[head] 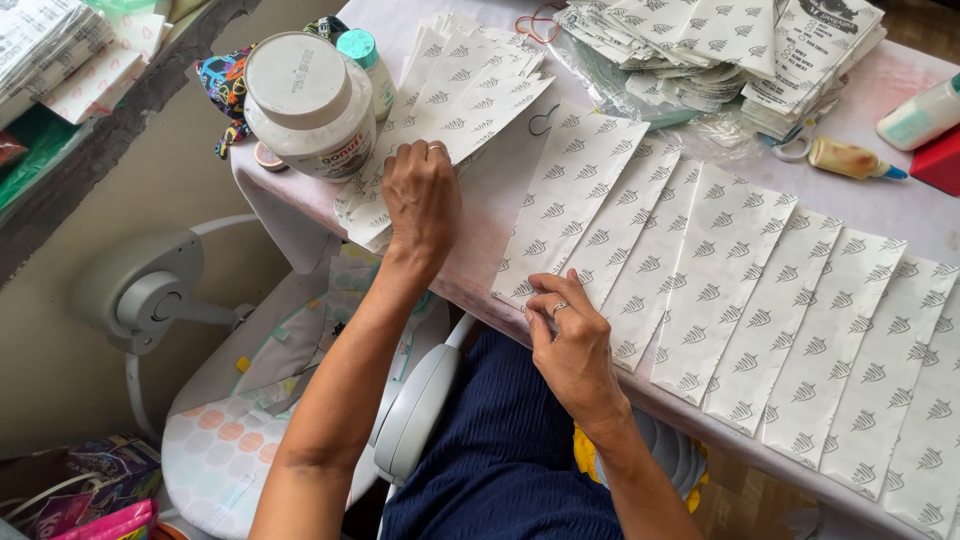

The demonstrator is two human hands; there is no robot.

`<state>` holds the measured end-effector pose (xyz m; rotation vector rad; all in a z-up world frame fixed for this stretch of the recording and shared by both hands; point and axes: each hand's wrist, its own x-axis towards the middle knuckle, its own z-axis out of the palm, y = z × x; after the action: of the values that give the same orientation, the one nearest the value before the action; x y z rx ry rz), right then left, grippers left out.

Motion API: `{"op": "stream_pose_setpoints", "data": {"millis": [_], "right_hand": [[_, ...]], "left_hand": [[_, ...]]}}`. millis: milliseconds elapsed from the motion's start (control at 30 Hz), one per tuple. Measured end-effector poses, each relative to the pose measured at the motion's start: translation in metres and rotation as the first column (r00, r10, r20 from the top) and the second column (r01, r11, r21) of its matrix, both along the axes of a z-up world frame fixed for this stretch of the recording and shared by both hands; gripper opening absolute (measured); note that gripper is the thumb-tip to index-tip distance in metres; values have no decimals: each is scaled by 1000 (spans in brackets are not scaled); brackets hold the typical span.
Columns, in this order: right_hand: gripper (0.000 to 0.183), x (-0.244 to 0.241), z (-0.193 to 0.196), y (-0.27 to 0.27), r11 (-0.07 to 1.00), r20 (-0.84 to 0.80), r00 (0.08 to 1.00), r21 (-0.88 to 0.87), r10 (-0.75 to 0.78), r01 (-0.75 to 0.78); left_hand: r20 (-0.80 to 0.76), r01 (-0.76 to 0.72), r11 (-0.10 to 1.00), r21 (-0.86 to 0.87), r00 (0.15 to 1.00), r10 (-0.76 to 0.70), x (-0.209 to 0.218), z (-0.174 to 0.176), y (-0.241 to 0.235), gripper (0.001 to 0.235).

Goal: Laying out paper strips, applying glue to the edges, and stacking them together.

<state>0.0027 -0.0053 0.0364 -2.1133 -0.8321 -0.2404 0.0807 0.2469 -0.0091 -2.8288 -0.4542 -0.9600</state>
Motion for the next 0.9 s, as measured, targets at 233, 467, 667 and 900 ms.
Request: {"op": "stream_pose_setpoints", "data": {"millis": [233, 467, 667, 900], "right_hand": [[3, -3, 6, 3, 999, 3, 1000, -36, -24, 24], [3, -2, 3, 1, 997, -7, 1000, -69, -27, 26], [6, -3, 1, 1, 996, 50, 999, -90, -10, 14], [14, -7, 0, 3, 985, 123, 992, -172, 20, 1]], "left_hand": [[-88, 367, 926, -87, 923, -374, -37, 22, -73, 20], [-142, 487, 727, -484, 776, -615, -47, 21, -55, 34], [-54, 479, 809, -342, 849, -525, -44, 0, -47, 36], [124, 543, 754, -370, 833, -539, -56, 11, -49, 29]]}}
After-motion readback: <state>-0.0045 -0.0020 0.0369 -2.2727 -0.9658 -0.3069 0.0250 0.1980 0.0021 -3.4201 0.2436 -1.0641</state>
